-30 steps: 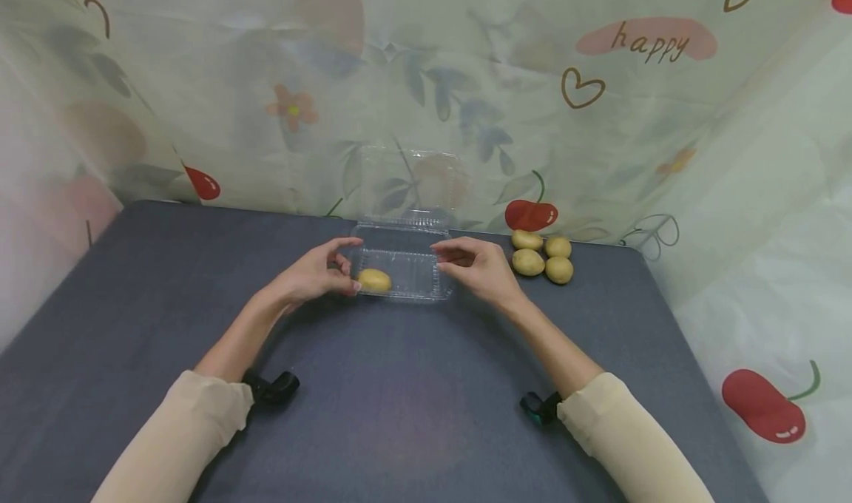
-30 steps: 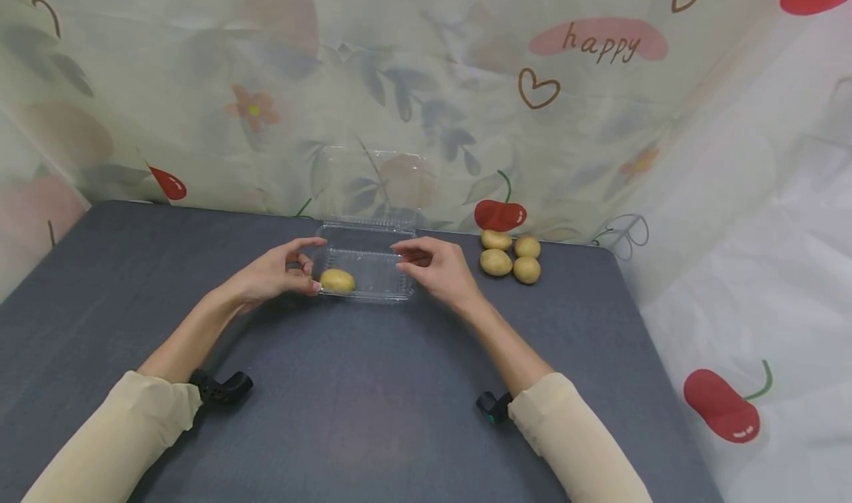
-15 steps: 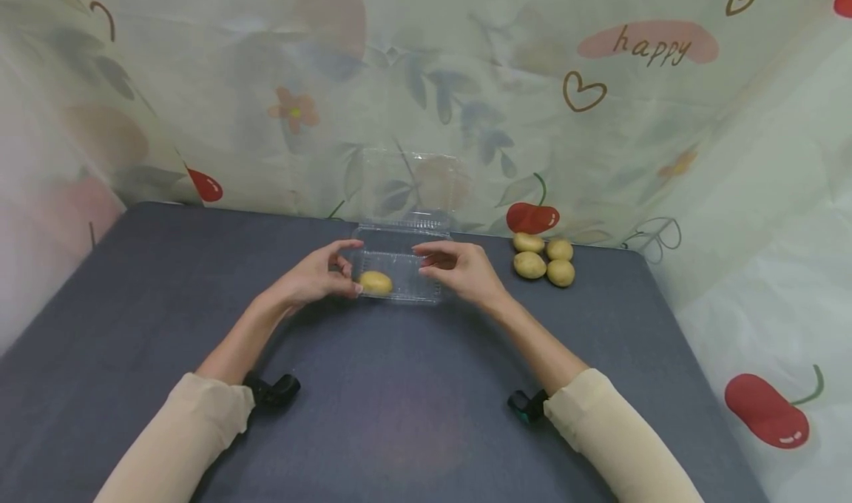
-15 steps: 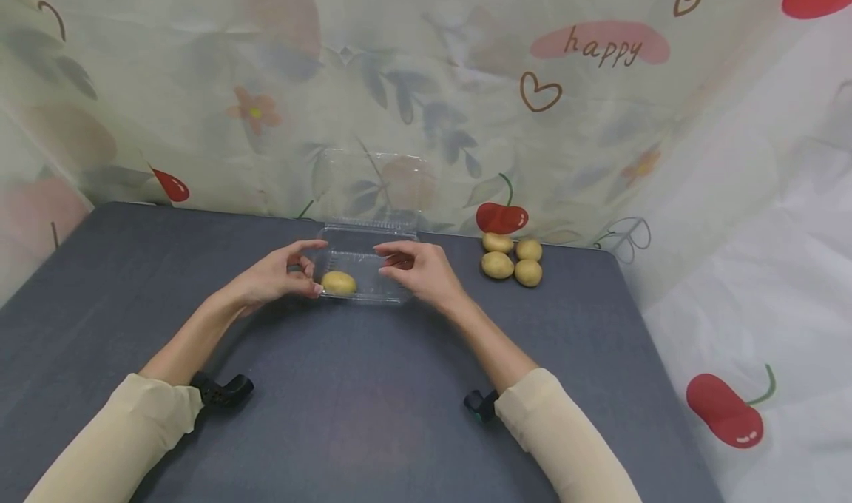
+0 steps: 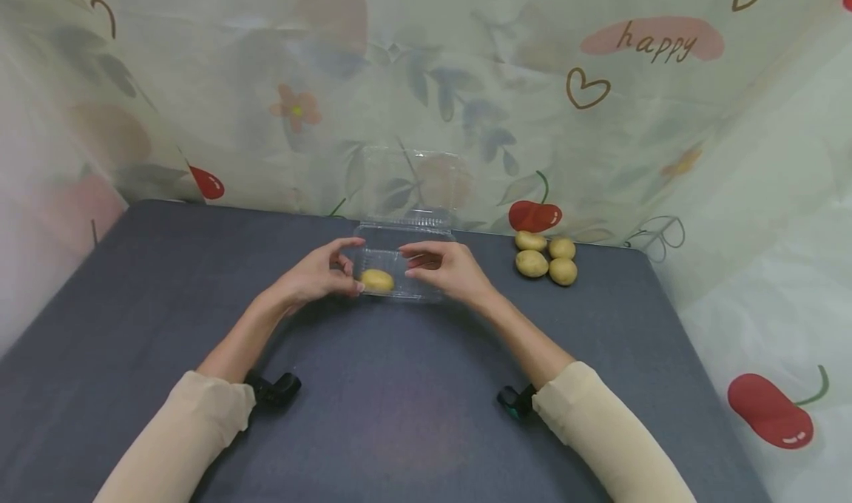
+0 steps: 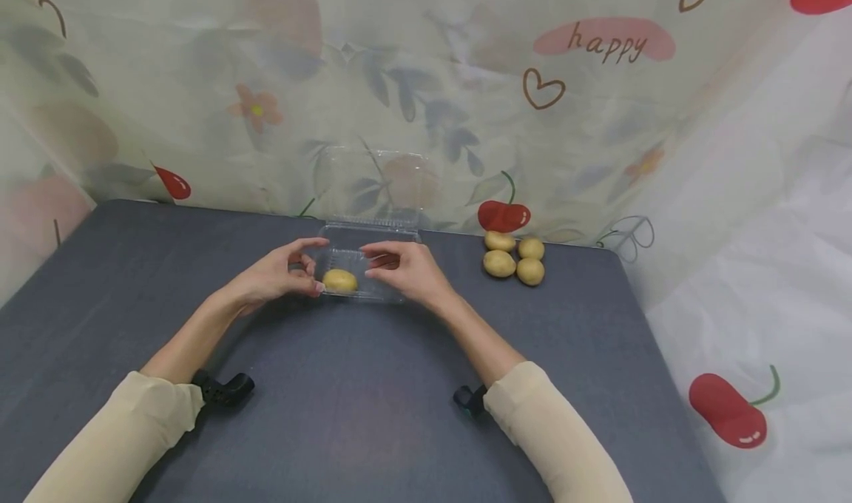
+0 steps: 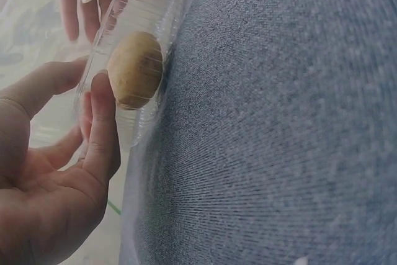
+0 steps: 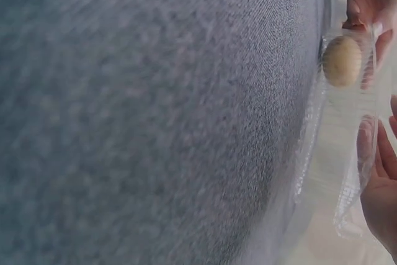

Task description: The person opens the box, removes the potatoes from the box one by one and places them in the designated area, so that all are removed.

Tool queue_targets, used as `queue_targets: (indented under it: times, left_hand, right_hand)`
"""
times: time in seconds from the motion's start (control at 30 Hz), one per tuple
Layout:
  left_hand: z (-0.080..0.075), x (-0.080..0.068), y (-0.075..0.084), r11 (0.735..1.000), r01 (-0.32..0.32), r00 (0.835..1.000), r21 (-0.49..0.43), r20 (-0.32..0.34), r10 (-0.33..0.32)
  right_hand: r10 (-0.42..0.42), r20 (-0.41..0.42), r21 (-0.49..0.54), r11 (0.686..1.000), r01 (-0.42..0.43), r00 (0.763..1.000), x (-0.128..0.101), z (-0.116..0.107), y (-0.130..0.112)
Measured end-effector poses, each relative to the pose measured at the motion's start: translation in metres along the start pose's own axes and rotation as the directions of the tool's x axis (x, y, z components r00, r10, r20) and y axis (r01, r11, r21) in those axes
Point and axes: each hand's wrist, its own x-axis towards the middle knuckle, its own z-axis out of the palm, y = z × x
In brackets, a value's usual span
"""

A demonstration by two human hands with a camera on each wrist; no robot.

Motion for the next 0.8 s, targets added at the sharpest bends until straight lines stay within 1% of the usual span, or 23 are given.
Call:
queue_targets:
  times: [0.17,0.33,0.57,0.8]
  left_hand:
    - [0.000,-0.001,0.000,1.000,0.000,1.000,0.002,-0.002,0.000]
    - [0.000,-0.002,0.000,1.000,-0.009,1.000,0.007,-0.003,0.009]
    - [0.000,-0.001,-0.001,1.000,-0.010,1.000,-0.006,-0.003,0.010]
    - [-0.001,0.000,-0.002,1.000,-0.010,1.000,-0.022,0.003,0.010]
  right_hand:
    - [0.000,0.037,-0.035,0.999,0.001,0.999,0.006,0.004,-0.001]
    - [0.019,0.071,-0.061,0.998,-0.015,0.997,0.012,0.008,-0.001]
    - [0.064,0.137,-0.047,0.997,-0.058,0.988,0.020,0.014,-0.001]
    - [0.102,0.177,-0.063,0.994,-0.092,0.979,0.027,0.020,0.000]
